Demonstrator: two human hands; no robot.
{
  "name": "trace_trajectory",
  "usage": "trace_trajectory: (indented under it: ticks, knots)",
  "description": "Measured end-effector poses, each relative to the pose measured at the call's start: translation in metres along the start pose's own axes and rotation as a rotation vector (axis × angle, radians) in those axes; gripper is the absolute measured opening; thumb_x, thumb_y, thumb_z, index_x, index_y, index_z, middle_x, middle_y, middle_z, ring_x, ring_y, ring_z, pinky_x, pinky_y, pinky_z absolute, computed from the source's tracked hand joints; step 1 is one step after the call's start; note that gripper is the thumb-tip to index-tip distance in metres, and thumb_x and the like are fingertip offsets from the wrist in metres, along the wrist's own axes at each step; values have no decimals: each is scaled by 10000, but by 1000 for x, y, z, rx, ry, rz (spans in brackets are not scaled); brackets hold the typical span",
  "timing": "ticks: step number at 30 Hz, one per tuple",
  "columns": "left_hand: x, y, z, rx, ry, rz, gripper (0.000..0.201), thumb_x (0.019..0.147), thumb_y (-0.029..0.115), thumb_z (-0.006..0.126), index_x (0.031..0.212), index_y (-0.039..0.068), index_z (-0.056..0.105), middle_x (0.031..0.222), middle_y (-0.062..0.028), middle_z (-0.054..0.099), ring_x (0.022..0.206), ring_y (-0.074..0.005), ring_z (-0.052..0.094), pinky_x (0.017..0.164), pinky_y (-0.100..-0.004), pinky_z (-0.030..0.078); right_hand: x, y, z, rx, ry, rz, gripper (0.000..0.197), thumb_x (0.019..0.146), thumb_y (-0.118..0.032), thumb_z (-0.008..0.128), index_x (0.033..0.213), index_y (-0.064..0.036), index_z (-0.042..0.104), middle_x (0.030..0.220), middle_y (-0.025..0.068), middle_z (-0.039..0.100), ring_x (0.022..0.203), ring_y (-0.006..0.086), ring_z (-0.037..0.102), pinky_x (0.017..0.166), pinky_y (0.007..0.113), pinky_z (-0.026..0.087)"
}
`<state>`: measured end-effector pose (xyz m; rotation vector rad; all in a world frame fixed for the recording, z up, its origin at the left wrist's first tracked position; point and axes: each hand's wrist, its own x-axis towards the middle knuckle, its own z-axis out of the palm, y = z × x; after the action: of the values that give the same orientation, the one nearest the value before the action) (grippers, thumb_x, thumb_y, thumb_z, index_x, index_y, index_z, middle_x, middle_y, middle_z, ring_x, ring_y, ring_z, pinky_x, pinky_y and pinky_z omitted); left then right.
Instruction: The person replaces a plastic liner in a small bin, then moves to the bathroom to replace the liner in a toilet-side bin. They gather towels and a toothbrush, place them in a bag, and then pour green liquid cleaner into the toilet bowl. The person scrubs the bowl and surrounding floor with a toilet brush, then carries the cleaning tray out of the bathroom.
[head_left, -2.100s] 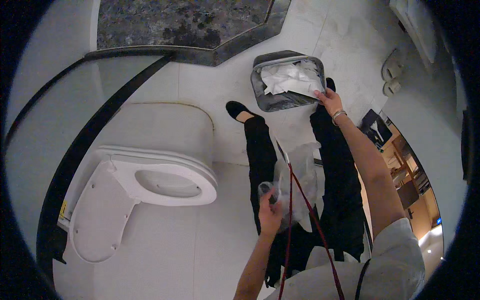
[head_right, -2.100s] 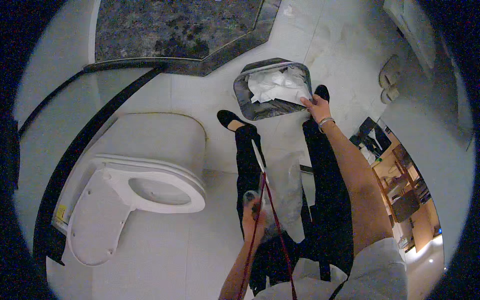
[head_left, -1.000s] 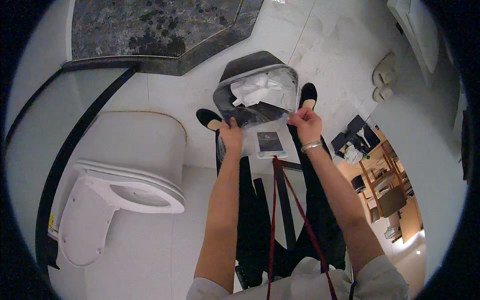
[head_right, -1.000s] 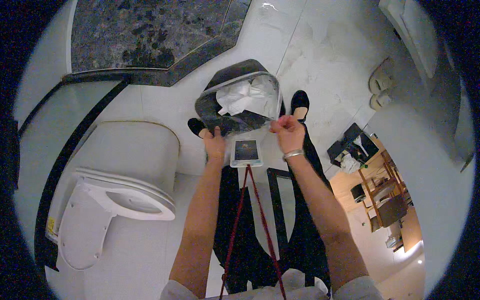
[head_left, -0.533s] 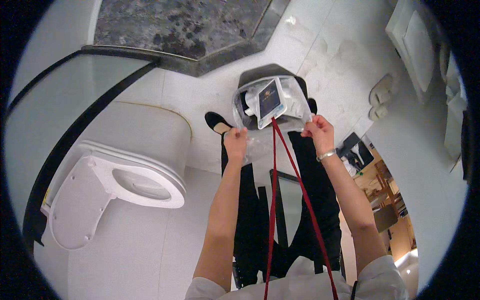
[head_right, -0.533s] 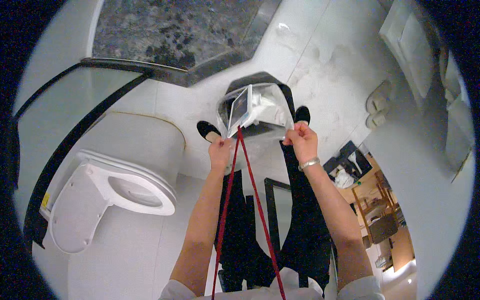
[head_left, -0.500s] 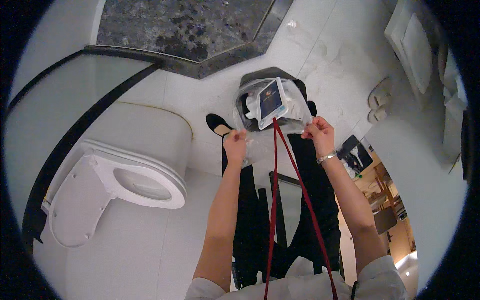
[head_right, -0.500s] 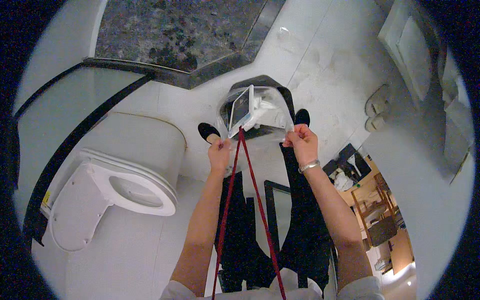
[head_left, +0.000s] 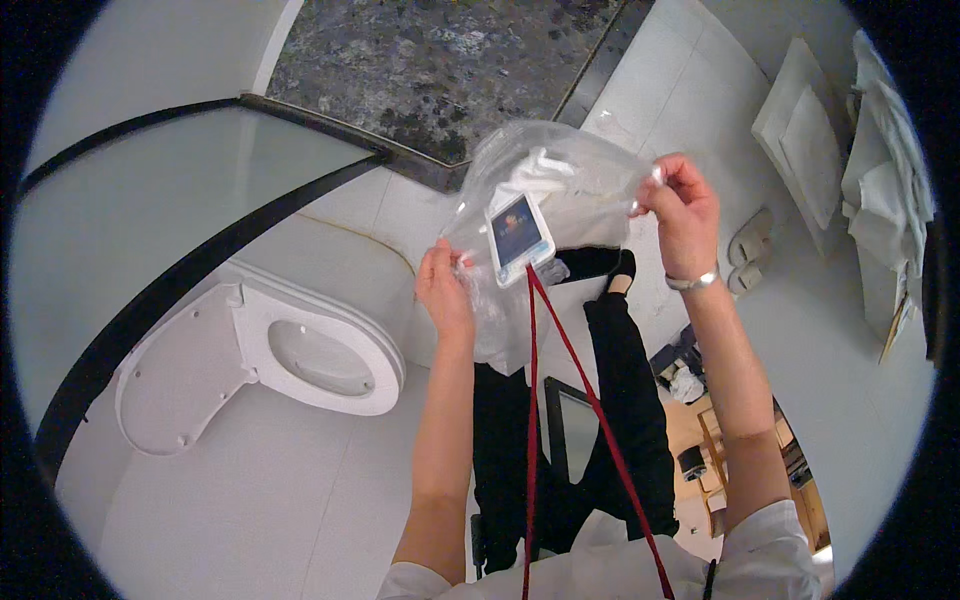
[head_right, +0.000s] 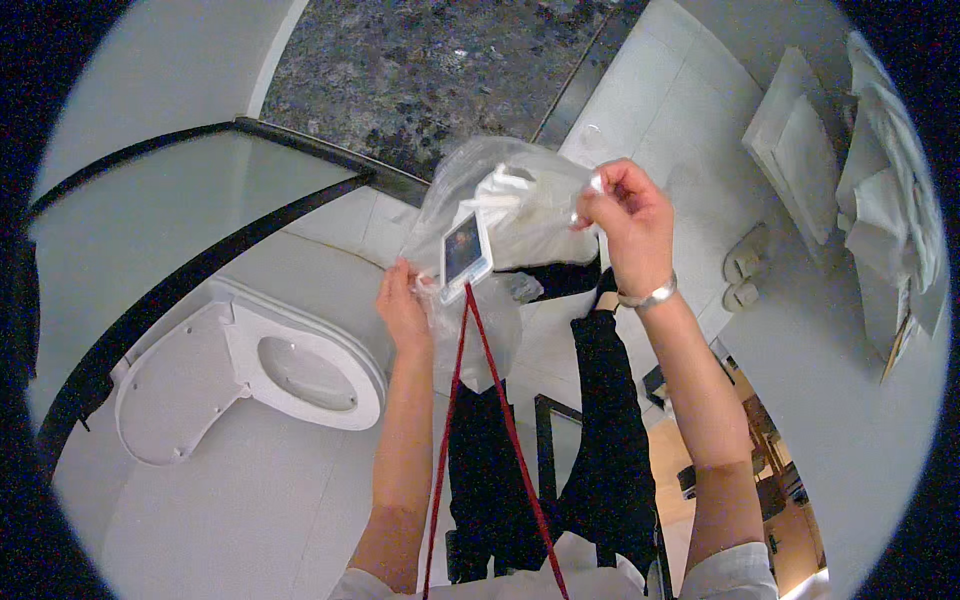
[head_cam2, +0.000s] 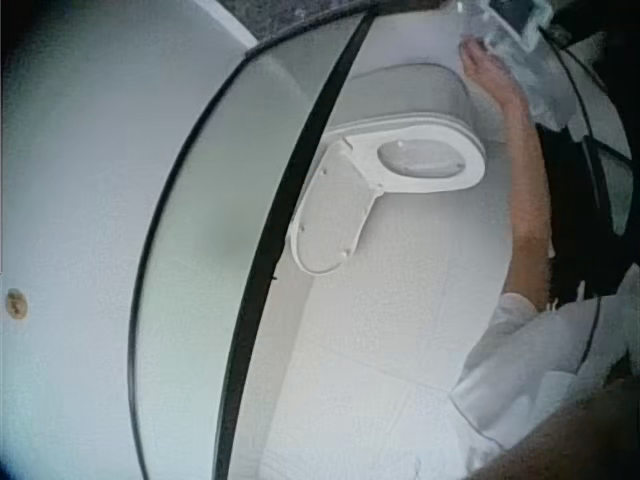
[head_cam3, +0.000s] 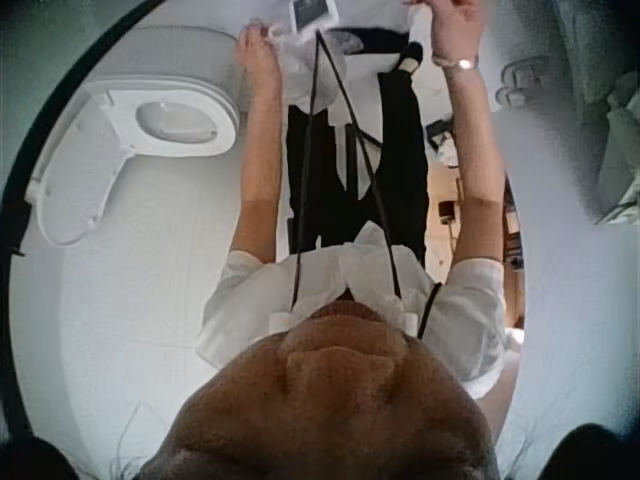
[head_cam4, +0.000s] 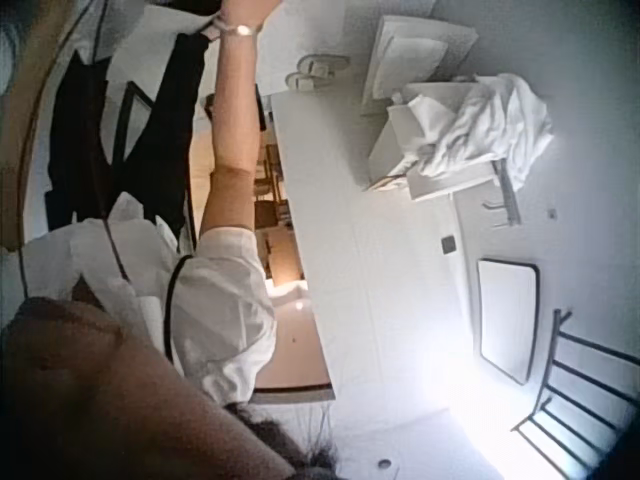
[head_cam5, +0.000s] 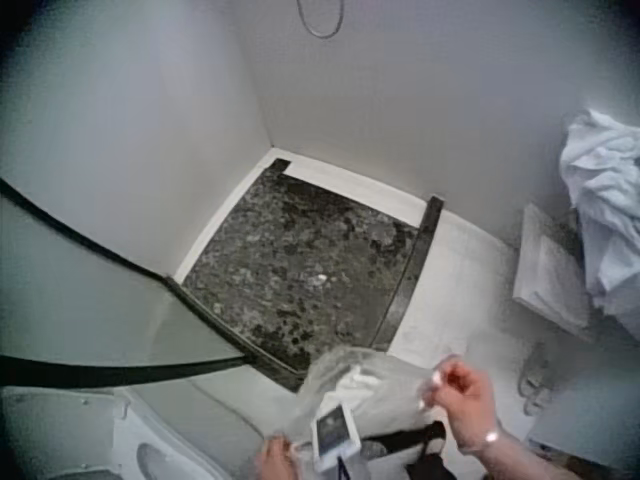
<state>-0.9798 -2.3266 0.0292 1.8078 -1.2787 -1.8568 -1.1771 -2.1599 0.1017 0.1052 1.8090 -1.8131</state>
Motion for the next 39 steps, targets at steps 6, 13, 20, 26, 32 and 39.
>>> trace_trajectory:
  ticks: [6,13,20,26,32,39]
  knots:
    - [22,3,-16,82,-128,22,329,922,337,488,900,42,633,725,17,550,558,-44,394,502,-215,318,57,65,2,-150,-57,19,57,779,-27,581,825,-20,548,699,17,560,609,100,552,590,242,474]
    - [12,-40,-52,-256,-238,-323,318,854,143,575,1129,-14,542,975,-54,613,741,-74,523,675,-196,424,70,177,-19,-579,135,325,344,797,-142,656,1096,-32,525,861,62,607,743,129,595,653,269,505]
    - [-29,-63,-21,-395,-322,-512,251,823,14,614,1060,-30,545,993,-109,602,906,-154,585,785,-251,468,-124,167,0,-278,-549,404,523,706,-143,768,1171,-129,530,1101,13,550,1028,131,497,898,326,428]
    - [-51,-54,25,-28,-291,-246,178,824,112,660,962,31,583,814,-25,597,684,-98,555,632,-220,435,-117,175,-15,-23,-173,452,115,866,-147,608,922,-71,543,774,-40,549,741,63,516,705,221,431]
    - [-54,-37,43,448,-418,-60,174,760,162,733,818,28,638,659,24,550,520,-52,459,476,-203,384,-75,135,-96,-326,-53,243,74,863,-106,567,917,-60,588,708,-47,514,659,41,461,602,196,400]
    - [-74,-55,64,1081,-833,406,230,759,219,690,860,17,649,869,-149,572,763,-309,577,687,-382,465,-80,124,-145,-368,-59,245,260,810,-16,590,1064,-68,618,843,-20,592,757,59,531,720,203,447]
